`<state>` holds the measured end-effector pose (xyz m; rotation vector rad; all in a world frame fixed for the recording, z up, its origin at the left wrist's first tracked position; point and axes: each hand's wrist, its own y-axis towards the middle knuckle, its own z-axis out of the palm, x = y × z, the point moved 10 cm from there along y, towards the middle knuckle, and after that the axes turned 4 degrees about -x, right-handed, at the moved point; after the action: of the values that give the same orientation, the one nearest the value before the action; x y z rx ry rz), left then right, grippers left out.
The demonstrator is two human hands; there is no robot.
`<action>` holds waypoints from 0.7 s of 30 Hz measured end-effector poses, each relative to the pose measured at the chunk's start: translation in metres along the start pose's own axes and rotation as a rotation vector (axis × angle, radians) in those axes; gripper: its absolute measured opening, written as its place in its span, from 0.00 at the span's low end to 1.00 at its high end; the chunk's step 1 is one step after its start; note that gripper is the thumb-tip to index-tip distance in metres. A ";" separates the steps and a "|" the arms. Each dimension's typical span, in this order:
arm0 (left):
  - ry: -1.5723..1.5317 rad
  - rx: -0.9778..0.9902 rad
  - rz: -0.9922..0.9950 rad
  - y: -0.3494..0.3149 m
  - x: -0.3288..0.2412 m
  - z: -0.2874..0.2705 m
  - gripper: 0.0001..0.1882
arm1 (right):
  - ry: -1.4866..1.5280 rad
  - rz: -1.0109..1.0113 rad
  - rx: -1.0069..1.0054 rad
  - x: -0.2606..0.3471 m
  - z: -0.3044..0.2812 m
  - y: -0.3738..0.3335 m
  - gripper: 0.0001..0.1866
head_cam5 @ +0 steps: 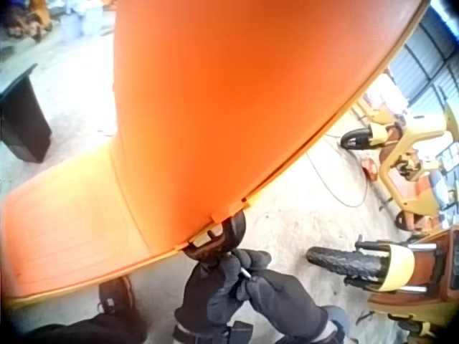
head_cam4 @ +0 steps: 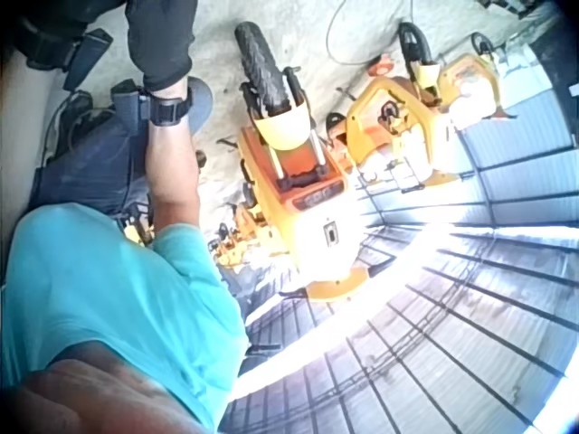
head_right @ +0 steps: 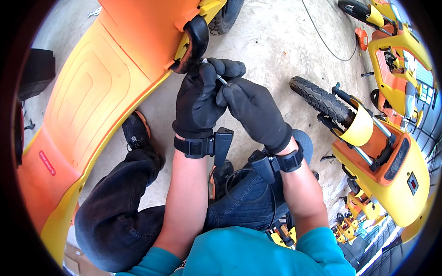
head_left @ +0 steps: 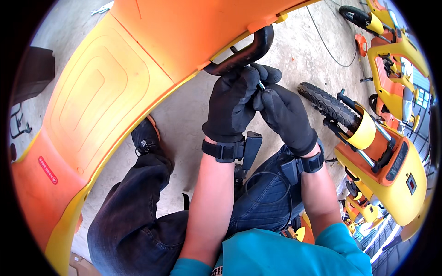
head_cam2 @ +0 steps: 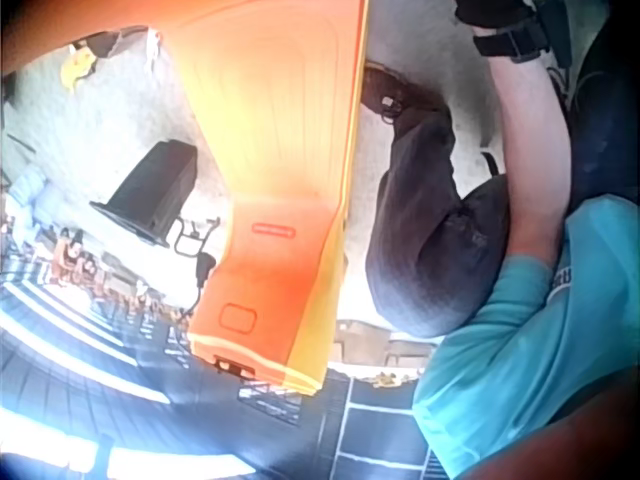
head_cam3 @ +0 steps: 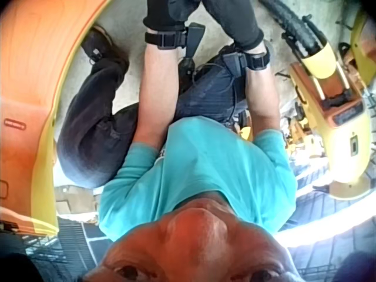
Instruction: The person uses a screwdriver to tighten or loosen a screw on the frame of a yellow electric scooter, while wearing black gloves and a blue shirt.
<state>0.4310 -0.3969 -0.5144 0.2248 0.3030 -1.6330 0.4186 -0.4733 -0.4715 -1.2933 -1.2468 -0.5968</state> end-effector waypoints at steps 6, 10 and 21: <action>-0.301 0.122 -0.016 0.001 0.009 0.018 0.16 | -0.772 -0.332 -0.377 0.051 0.003 -0.022 0.07; -0.119 -0.164 -0.059 -0.012 0.002 0.002 0.12 | -0.843 -0.406 -0.420 0.047 0.004 -0.024 0.07; 0.223 -0.464 -0.076 -0.021 -0.017 0.005 0.10 | -0.524 -0.644 -0.147 0.045 -0.011 -0.009 0.13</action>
<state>0.4117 -0.3815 -0.5032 0.0402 0.8563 -1.5661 0.4280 -0.4728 -0.4257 -1.1960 -2.1234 -0.8412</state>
